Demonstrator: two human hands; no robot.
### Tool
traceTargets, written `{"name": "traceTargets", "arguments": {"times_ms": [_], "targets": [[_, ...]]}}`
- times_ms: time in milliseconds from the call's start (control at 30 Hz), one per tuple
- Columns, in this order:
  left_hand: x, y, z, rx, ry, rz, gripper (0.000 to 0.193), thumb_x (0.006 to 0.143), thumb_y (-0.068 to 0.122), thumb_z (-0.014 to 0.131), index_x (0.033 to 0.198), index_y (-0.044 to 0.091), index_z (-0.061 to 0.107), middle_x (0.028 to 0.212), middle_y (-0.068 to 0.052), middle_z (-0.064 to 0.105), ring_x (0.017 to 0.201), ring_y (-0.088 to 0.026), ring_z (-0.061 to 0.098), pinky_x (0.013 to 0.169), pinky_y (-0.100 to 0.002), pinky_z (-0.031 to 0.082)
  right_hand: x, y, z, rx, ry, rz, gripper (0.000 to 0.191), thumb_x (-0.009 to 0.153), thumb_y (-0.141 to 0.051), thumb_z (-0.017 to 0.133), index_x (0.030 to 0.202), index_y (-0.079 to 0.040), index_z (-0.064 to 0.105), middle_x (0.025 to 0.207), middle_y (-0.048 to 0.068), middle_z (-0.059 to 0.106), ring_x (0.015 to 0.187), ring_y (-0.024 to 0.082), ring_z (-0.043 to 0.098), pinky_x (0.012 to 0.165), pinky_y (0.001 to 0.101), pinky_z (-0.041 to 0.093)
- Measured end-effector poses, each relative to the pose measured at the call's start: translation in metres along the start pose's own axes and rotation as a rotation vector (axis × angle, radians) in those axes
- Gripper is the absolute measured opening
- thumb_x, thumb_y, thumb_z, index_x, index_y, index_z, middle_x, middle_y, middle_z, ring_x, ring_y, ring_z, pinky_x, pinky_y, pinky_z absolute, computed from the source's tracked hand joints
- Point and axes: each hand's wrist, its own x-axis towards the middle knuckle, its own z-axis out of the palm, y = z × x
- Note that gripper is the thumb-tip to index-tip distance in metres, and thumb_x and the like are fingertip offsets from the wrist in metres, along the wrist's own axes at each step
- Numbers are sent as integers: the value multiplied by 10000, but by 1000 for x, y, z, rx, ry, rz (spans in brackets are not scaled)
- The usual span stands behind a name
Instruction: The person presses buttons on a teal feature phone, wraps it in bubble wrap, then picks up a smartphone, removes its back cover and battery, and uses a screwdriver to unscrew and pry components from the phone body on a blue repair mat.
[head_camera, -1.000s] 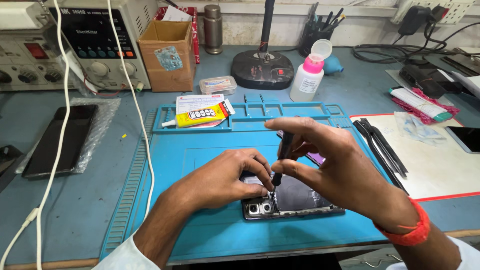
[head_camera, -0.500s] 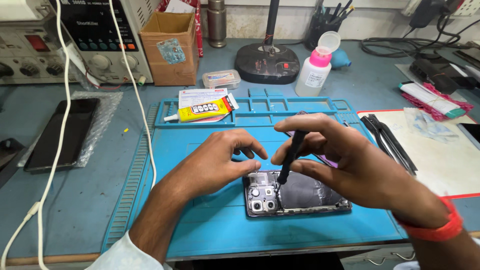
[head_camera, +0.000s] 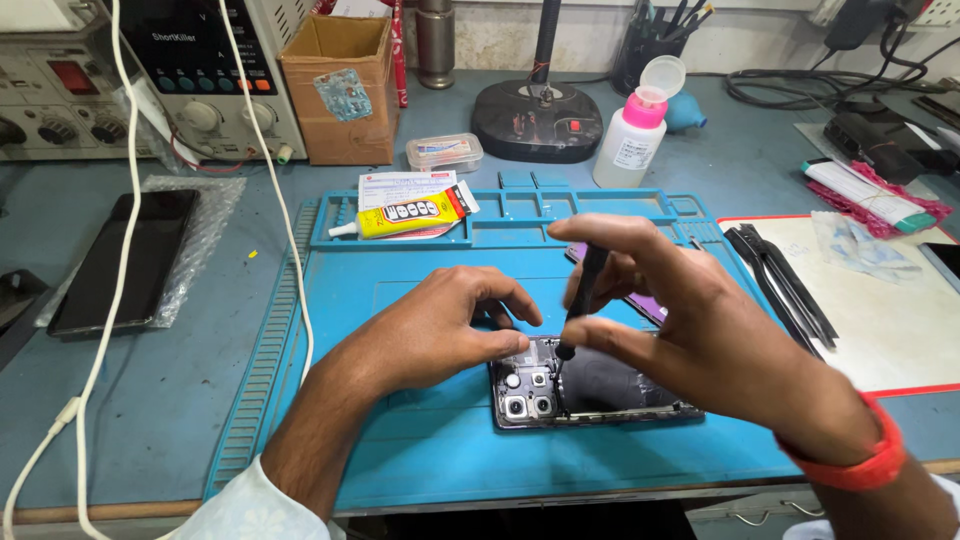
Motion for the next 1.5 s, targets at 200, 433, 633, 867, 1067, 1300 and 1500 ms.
{"name": "traceTargets", "arguments": {"times_ms": [200, 433, 633, 867, 1067, 1300, 1500], "targets": [[-1, 2, 0, -4, -3, -16, 310, 776, 209, 762, 1047, 59, 773, 956, -89, 787, 858, -184, 757, 790, -331, 606, 3, -4, -5, 45, -47, -99, 601, 900, -13, 733, 1448, -105, 502, 1143, 77, 726, 1063, 174, 776, 925, 323, 648], [0, 2, -1, -14, -31, 17, 304, 774, 201, 755, 1044, 60, 775, 980, -78, 786, 886, -171, 766, 807, -324, 611, 3, -1, 3, -172, 81, -54, 662, 833, -69, 827, 1430, -122, 547, 1075, 53, 745, 954, 155, 741, 863, 312, 641], [0, 1, 0, -4, -15, 16, 325, 768, 207, 763, 1054, 53, 768, 981, -84, 785, 886, -179, 762, 804, -329, 606, 2, -3, -4, 16, -24, -84, 618, 899, -43, 731, 1458, -109, 476, 1139, 61, 743, 1024, 147, 777, 905, 310, 640], [-1, 3, -1, -19, -34, 24, 322, 774, 194, 748, 1059, 45, 768, 1004, -85, 786, 908, -180, 765, 822, -327, 610, 5, -8, 1, -148, 44, -48, 677, 852, -34, 775, 1454, -123, 478, 999, 54, 740, 881, 128, 766, 834, 302, 646], [0, 2, -1, -28, -38, 9, 325, 770, 192, 745, 1060, 50, 771, 1015, -83, 789, 914, -180, 772, 831, -326, 613, 3, -14, -1, -139, 30, 1, 712, 833, 7, 741, 1471, -120, 451, 1026, 55, 752, 906, 128, 775, 866, 316, 638], [0, 1, -1, 4, -38, 47, 373, 754, 248, 787, 1081, 72, 771, 1039, -84, 778, 959, -196, 758, 861, -340, 599, 3, -15, -6, -149, 64, -39, 692, 848, 15, 734, 1461, -95, 432, 1044, 77, 746, 947, 150, 777, 875, 323, 635], [-1, 1, 2, 90, -41, 15, 380, 686, 330, 867, 999, 118, 822, 916, -82, 687, 806, -206, 645, 704, -355, 542, 5, -5, 0, -116, 163, -132, 665, 914, -1, 726, 1474, -84, 378, 1121, 108, 735, 1051, 182, 767, 922, 328, 652]]}}
